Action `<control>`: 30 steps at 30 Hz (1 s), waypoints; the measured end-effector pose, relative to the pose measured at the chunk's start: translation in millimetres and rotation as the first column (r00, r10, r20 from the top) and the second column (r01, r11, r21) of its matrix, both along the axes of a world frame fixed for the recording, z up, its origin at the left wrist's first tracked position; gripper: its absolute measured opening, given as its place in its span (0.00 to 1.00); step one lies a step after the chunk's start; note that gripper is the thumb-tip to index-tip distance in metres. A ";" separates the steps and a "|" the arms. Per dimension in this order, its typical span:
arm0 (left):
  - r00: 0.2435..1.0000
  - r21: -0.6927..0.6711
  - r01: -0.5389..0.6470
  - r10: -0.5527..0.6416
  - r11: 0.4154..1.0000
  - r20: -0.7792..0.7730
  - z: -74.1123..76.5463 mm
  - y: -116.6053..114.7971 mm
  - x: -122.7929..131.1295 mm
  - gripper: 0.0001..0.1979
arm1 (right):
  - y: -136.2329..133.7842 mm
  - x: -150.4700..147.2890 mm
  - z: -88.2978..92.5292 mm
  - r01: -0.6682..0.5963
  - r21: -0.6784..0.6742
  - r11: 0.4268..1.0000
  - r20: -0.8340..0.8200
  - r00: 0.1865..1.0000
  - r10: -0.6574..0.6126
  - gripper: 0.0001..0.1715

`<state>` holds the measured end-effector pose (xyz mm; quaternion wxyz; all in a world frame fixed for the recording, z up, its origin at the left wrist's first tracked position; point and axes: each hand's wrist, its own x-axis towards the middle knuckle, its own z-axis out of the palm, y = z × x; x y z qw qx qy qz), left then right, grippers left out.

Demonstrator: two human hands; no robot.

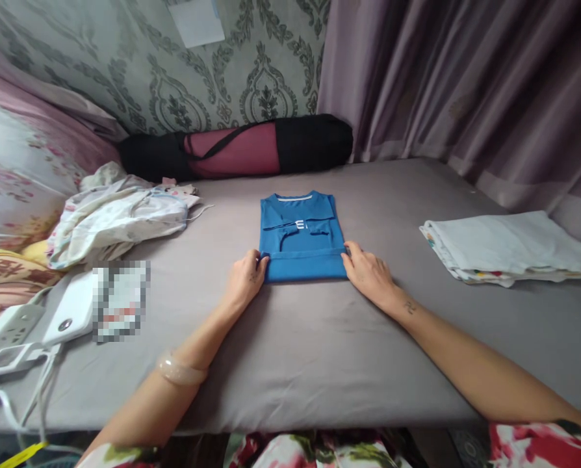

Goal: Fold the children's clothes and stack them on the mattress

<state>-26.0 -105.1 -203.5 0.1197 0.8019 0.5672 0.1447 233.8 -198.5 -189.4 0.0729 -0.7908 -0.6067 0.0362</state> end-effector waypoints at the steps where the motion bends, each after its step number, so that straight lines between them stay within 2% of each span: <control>1: 1.000 0.009 -0.005 0.005 1.000 -0.009 -1.2 -0.6 -0.9 0.13 | 0.1 1.0 0.1 -0.006 -0.006 1.000 0.000 1.000 0.006 0.23; 4: 1.000 0.093 0.004 -0.001 0.996 -0.029 0.1 -3.3 -5.0 0.15 | -0.2 3.3 1.6 -0.014 0.008 1.000 -0.006 1.000 0.014 0.23; 6: 0.998 0.191 0.050 -0.043 0.980 -0.044 5.2 -6.4 -6.7 0.16 | -0.8 3.2 3.6 -0.034 0.074 0.997 0.002 0.999 0.034 0.24; 8: 0.985 0.255 0.169 -0.157 0.952 -0.066 12.0 -11.2 -4.3 0.18 | -0.7 1.3 4.9 -0.158 0.167 0.973 0.027 0.987 0.156 0.27; 9: 0.968 0.261 0.249 -0.236 0.933 -0.081 15.2 -14.1 -1.1 0.19 | -0.3 -0.5 4.8 -0.264 0.199 0.944 0.048 0.964 0.260 0.28; 11: 0.915 0.236 0.403 -0.385 0.884 -0.121 19.4 -20.8 9.1 0.22 | 1.0 -5.3 2.9 -0.491 0.199 0.848 0.085 0.871 0.484 0.30; 13: 0.868 0.193 0.493 -0.466 0.848 -0.172 19.7 -27.2 21.9 0.24 | 2.0 -10.9 0.2 -0.629 0.141 0.764 0.088 0.777 0.624 0.31; 14: 0.855 0.176 0.512 -0.479 0.841 -0.197 18.4 -29.9 28.2 0.25 | 2.3 -13.5 -1.0 -0.662 0.113 0.741 0.079 0.750 0.657 0.32; 17: 0.847 0.151 0.512 -0.467 0.846 -0.254 10.8 -34.5 41.8 0.28 | 2.2 -18.3 -2.6 -0.695 0.076 0.716 0.048 0.719 0.693 0.33; 21: 0.871 0.193 0.463 -0.404 0.865 -0.278 -2.0 -34.4 45.7 0.31 | 2.9 -17.3 -4.9 -0.715 0.079 0.695 0.034 0.699 0.715 0.32; 23: 0.877 0.205 0.449 -0.385 0.870 -0.287 -7.5 -33.1 44.4 0.32 | 3.8 -15.1 -7.6 -0.713 0.079 0.696 0.021 0.700 0.714 0.31; 30: 0.857 0.098 0.455 -0.405 0.885 -0.318 -14.6 -29.5 43.8 0.30 | 6.3 -10.9 -12.6 -0.707 0.038 0.707 -0.056 0.705 0.707 0.32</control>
